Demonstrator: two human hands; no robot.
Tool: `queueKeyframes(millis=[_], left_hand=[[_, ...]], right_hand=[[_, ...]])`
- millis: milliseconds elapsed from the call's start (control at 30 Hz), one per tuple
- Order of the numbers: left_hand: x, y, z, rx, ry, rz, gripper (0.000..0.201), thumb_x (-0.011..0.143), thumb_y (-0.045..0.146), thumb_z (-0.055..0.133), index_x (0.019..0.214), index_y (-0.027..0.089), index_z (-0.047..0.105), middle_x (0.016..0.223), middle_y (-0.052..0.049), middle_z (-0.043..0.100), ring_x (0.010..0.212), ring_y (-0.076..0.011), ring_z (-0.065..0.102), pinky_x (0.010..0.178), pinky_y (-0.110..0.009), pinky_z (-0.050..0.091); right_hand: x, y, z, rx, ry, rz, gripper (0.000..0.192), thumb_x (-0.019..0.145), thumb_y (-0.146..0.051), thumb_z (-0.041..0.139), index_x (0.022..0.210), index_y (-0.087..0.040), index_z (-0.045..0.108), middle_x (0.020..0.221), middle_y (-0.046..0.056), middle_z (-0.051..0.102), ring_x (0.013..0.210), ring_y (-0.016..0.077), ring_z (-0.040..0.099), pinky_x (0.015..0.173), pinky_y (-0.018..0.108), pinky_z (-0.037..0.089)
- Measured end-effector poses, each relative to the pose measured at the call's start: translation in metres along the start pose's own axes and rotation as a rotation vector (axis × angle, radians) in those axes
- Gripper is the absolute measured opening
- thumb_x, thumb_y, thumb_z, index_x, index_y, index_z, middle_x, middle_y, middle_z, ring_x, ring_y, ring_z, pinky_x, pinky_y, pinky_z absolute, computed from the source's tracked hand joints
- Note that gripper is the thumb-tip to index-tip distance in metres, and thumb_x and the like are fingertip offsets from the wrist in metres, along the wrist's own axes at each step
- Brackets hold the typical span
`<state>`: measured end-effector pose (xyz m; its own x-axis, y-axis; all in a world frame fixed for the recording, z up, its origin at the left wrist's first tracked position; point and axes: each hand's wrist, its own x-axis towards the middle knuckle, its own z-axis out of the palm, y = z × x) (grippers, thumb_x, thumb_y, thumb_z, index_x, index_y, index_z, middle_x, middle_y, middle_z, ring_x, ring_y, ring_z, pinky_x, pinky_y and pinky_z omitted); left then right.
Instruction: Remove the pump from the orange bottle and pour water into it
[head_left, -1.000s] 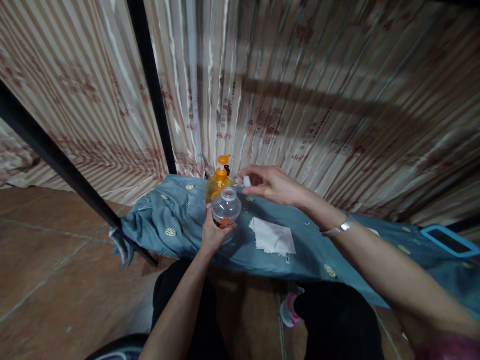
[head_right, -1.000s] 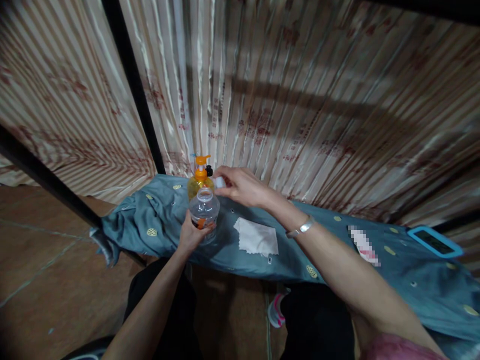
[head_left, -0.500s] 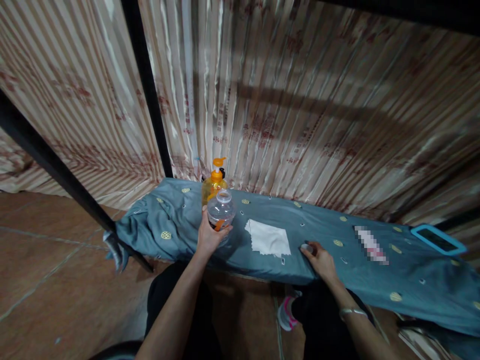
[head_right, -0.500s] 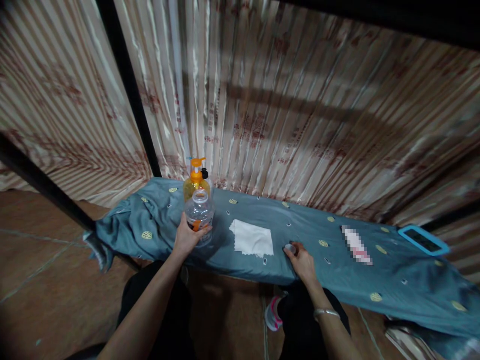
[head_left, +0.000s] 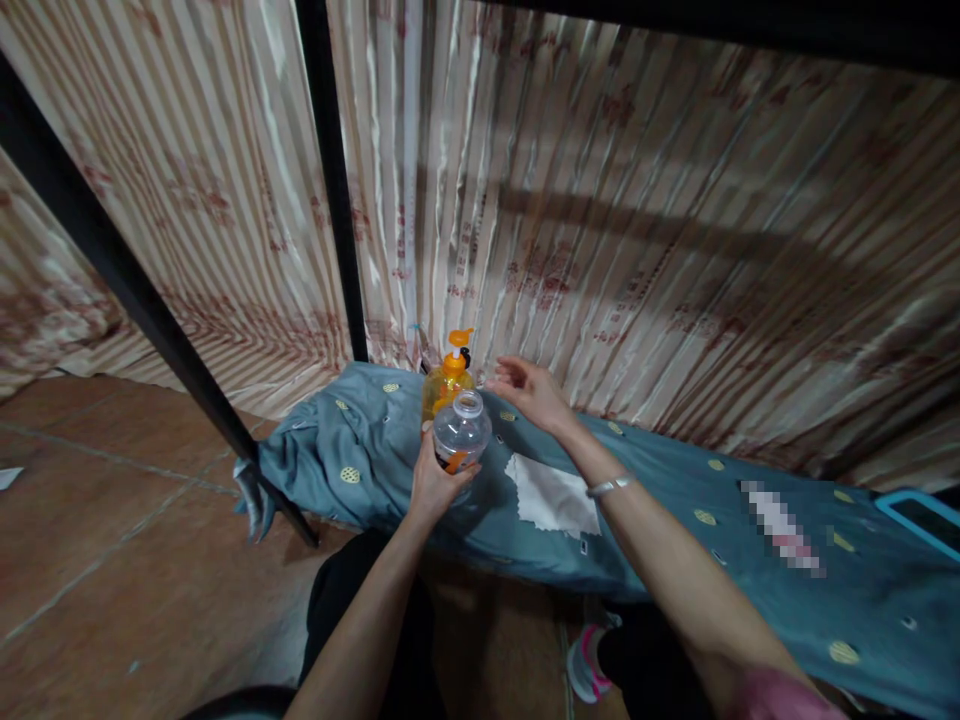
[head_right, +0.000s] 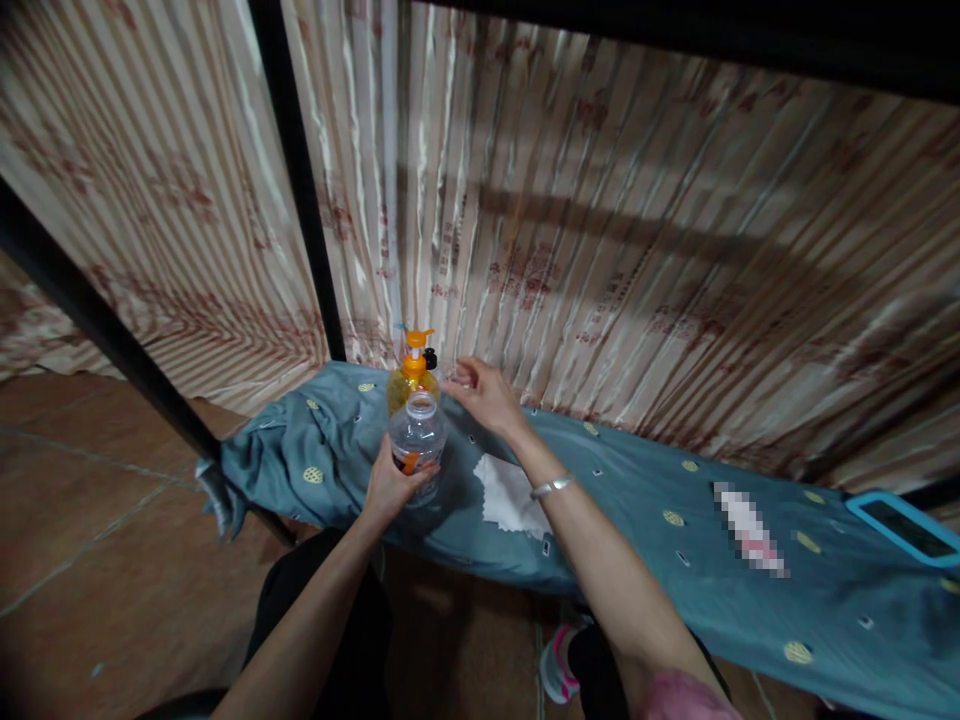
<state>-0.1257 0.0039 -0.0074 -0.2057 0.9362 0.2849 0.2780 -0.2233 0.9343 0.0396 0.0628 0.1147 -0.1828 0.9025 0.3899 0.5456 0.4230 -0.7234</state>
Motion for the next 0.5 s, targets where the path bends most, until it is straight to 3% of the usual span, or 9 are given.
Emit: queueKeyframes(millis=[100,233,400,500], left_hand=[[-0.001,0.001,-0.001,0.023,-0.026,0.010,0.076,0.053,0.028,0.080,0.120,0.018,0.045,0.116,-0.010,0.060,0.114,-0.0295,0.057,0.098,-0.046,0.044],[-0.001,0.002,-0.001,0.013,-0.033,0.018,0.074,0.054,0.028,0.080,0.119,0.017,0.046,0.114,-0.010,0.062,0.112,-0.0281,0.058,0.097,-0.042,0.045],[-0.002,0.001,-0.001,0.002,-0.040,0.016,0.080,0.053,0.029,0.081,0.123,0.016,0.044,0.117,-0.011,0.061,0.113,-0.0283,0.057,0.098,-0.042,0.044],[-0.001,0.000,-0.001,0.007,-0.048,0.017,0.081,0.055,0.029,0.080,0.126,0.016,0.043,0.117,-0.011,0.061,0.114,-0.0276,0.057,0.099,-0.041,0.044]], right_hand=[[0.031,-0.016,0.022,-0.057,-0.003,-0.008,0.056,0.068,-0.051,0.070,0.107,-0.012,0.063,0.093,0.010,0.070,0.079,0.0182,0.064,0.072,0.033,0.049],[0.045,-0.019,0.039,-0.109,-0.092,-0.037,0.036,0.069,-0.047,0.070,0.090,-0.018,0.068,0.080,0.001,0.068,0.070,0.0128,0.060,0.067,0.029,0.044],[0.045,-0.014,0.027,-0.166,-0.111,-0.019,0.027,0.070,-0.042,0.070,0.068,-0.017,0.061,0.055,-0.007,0.047,0.054,0.0089,0.044,0.056,0.026,0.033],[0.040,-0.005,0.009,-0.135,-0.096,-0.006,0.027,0.071,-0.042,0.069,0.068,-0.017,0.060,0.055,-0.007,0.046,0.053,0.0087,0.043,0.056,0.026,0.033]])
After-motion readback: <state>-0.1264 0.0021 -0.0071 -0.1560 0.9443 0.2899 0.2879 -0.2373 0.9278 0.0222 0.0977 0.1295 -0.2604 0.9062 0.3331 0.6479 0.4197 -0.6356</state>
